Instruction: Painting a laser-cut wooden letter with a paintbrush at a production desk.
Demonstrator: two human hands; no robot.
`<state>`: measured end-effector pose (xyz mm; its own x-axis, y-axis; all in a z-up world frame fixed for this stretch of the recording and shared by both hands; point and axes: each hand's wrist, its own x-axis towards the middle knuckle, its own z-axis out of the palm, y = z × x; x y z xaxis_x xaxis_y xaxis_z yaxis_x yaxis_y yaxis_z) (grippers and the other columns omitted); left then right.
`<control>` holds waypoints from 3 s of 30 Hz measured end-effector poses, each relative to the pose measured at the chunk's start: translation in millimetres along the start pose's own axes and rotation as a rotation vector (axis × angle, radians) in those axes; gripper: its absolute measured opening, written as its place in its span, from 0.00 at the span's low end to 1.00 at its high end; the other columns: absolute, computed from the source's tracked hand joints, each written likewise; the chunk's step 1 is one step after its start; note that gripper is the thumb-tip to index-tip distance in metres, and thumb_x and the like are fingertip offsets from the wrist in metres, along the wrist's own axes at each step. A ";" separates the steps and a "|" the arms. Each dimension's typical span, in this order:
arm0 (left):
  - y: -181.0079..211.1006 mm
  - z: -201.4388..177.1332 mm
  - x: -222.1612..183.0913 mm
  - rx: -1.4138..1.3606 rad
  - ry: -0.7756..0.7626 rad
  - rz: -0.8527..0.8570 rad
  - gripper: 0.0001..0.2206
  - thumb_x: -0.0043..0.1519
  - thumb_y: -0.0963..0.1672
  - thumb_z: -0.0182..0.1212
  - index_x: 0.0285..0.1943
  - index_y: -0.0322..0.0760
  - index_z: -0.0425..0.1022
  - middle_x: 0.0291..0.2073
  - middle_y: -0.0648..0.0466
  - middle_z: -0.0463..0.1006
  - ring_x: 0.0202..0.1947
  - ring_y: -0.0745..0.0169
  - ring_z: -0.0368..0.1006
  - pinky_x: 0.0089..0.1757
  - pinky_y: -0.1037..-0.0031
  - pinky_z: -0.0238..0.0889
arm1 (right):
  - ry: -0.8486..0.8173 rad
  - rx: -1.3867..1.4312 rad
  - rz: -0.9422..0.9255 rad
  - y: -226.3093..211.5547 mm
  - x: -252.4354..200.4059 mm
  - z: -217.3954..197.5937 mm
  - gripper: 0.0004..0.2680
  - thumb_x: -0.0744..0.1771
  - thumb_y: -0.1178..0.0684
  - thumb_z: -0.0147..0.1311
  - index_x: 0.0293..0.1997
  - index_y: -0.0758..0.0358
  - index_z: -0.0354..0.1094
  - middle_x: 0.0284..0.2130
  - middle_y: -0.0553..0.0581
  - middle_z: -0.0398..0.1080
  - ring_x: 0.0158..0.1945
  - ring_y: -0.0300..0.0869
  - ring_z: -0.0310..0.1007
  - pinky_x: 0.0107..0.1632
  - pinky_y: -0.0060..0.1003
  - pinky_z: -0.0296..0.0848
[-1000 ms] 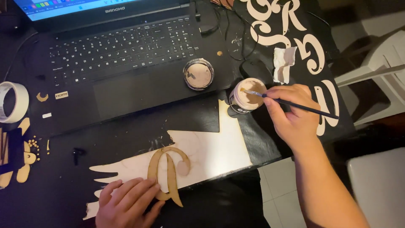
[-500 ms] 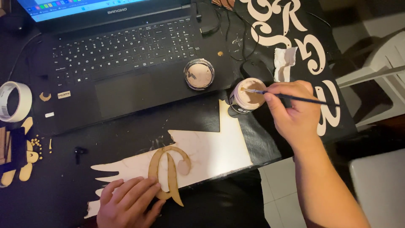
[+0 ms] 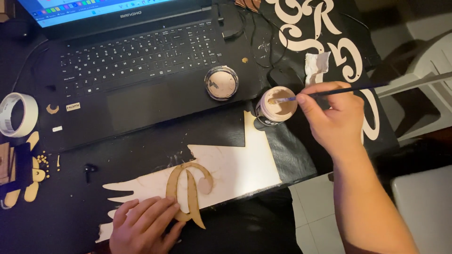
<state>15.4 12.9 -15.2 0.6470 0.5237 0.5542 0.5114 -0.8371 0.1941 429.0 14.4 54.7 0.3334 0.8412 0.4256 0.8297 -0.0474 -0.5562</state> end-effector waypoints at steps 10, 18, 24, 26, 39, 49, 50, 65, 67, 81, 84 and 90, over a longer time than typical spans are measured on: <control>-0.6 0.0 0.9 0.002 0.024 0.029 0.12 0.57 0.53 0.66 0.44 0.50 0.80 0.44 0.64 0.81 0.43 0.67 0.76 0.51 0.70 0.55 | 0.238 0.210 0.072 8.6 -7.6 1.3 0.04 0.70 0.57 0.63 0.41 0.66 0.73 0.34 0.55 0.74 0.38 0.36 0.72 0.42 0.28 0.69; 3.1 -5.5 7.0 0.010 -0.061 -0.027 0.16 0.57 0.55 0.65 0.49 0.53 0.78 0.50 0.63 0.79 0.50 0.64 0.73 0.52 0.66 0.54 | 0.415 0.662 0.165 -16.7 -35.4 -6.2 0.03 0.69 0.62 0.52 0.37 0.66 0.63 0.29 0.64 0.69 0.30 0.43 0.71 0.39 0.33 0.72; 6.9 -13.2 4.6 0.008 -0.135 -0.071 0.14 0.60 0.55 0.64 0.49 0.51 0.78 0.53 0.60 0.78 0.53 0.59 0.72 0.54 0.62 0.53 | 0.141 0.803 0.048 -41.1 -110.4 29.8 0.08 0.68 0.53 0.57 0.42 0.62 0.60 0.34 0.66 0.69 0.39 0.47 0.74 0.52 0.43 0.80; 4.1 -11.4 5.2 -0.021 -0.105 -0.073 0.14 0.62 0.55 0.64 0.49 0.50 0.79 0.53 0.59 0.78 0.54 0.58 0.72 0.55 0.62 0.52 | 0.056 0.746 0.010 -51.2 -122.5 39.2 0.08 0.66 0.54 0.57 0.39 0.65 0.61 0.33 0.71 0.69 0.38 0.52 0.76 0.49 0.44 0.80; -1.6 -12.5 1.5 0.003 -0.066 -0.020 0.12 0.65 0.54 0.60 0.48 0.50 0.75 0.54 0.56 0.76 0.52 0.58 0.73 0.50 0.64 0.58 | -0.107 0.661 0.041 -55.0 -143.4 61.9 0.06 0.66 0.58 0.58 0.39 0.65 0.64 0.33 0.68 0.71 0.40 0.53 0.78 0.53 0.45 0.79; 7.2 -18.8 12.1 -0.235 -0.127 -0.333 0.21 0.59 0.55 0.64 0.54 0.43 0.75 0.54 0.53 0.78 0.50 0.56 0.73 0.49 0.62 0.55 | -0.125 0.680 -0.001 -62.2 -148.3 55.6 0.04 0.65 0.62 0.57 0.39 0.66 0.65 0.34 0.70 0.71 0.40 0.52 0.78 0.51 0.41 0.81; 8.3 -18.4 18.2 -0.233 -0.127 -0.333 0.21 0.59 0.55 0.64 0.54 0.43 0.75 0.54 0.53 0.78 0.50 0.56 0.73 0.49 0.62 0.55 | -0.125 0.682 -0.002 -63.0 -146.7 54.5 0.04 0.65 0.62 0.57 0.39 0.66 0.65 0.34 0.70 0.71 0.40 0.52 0.78 0.51 0.41 0.81; 11.1 20.9 44.2 0.063 -0.175 -0.552 0.09 0.49 0.45 0.60 0.29 0.40 0.63 0.23 0.53 0.65 0.21 0.50 0.64 0.19 0.62 0.57 | -0.132 0.674 0.020 -62.7 -145.6 39.1 0.05 0.66 0.59 0.54 0.39 0.68 0.63 0.36 0.70 0.69 0.41 0.52 0.76 0.43 0.40 0.85; 13.7 11.5 47.9 -0.158 -0.247 -0.664 0.06 0.52 0.44 0.55 0.31 0.41 0.63 0.24 0.54 0.68 0.22 0.48 0.64 0.21 0.57 0.55 | -0.052 0.737 -0.008 -58.1 -149.9 40.4 0.07 0.66 0.54 0.57 0.39 0.66 0.64 0.34 0.66 0.70 0.39 0.49 0.76 0.48 0.41 0.84; 37.5 -34.8 53.5 -0.991 -0.112 -1.045 0.17 0.58 0.44 0.62 0.56 0.37 0.77 0.19 0.64 0.74 0.19 0.78 0.60 0.24 0.82 0.56 | -0.173 0.581 -0.123 -113.3 -147.3 -27.3 0.06 0.68 0.55 0.50 0.46 0.60 0.59 0.42 0.62 0.71 0.45 0.50 0.83 0.51 0.37 0.90; 43.0 -37.9 50.2 -0.977 -0.082 -1.017 0.18 0.58 0.45 0.63 0.56 0.36 0.75 0.20 0.64 0.75 0.20 0.77 0.62 0.27 0.81 0.60 | -0.156 0.578 -0.192 -105.3 -143.7 -17.5 0.06 0.67 0.56 0.50 0.46 0.61 0.59 0.40 0.64 0.71 0.42 0.50 0.82 0.50 0.40 0.90; 49.1 -40.9 43.8 -1.006 -0.047 -0.996 0.18 0.58 0.46 0.63 0.57 0.36 0.75 0.22 0.63 0.78 0.24 0.77 0.68 0.32 0.82 0.66 | 0.086 0.699 -0.305 -88.5 -134.8 10.0 0.10 0.64 0.54 0.56 0.36 0.68 0.58 0.31 0.72 0.68 0.32 0.54 0.77 0.39 0.49 0.88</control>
<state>45.6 -11.8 51.7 0.2882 0.9408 -0.1784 0.1561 0.1377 0.9781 306.2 -89.4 39.5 0.1926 0.7164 0.6706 0.4243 0.5554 -0.7152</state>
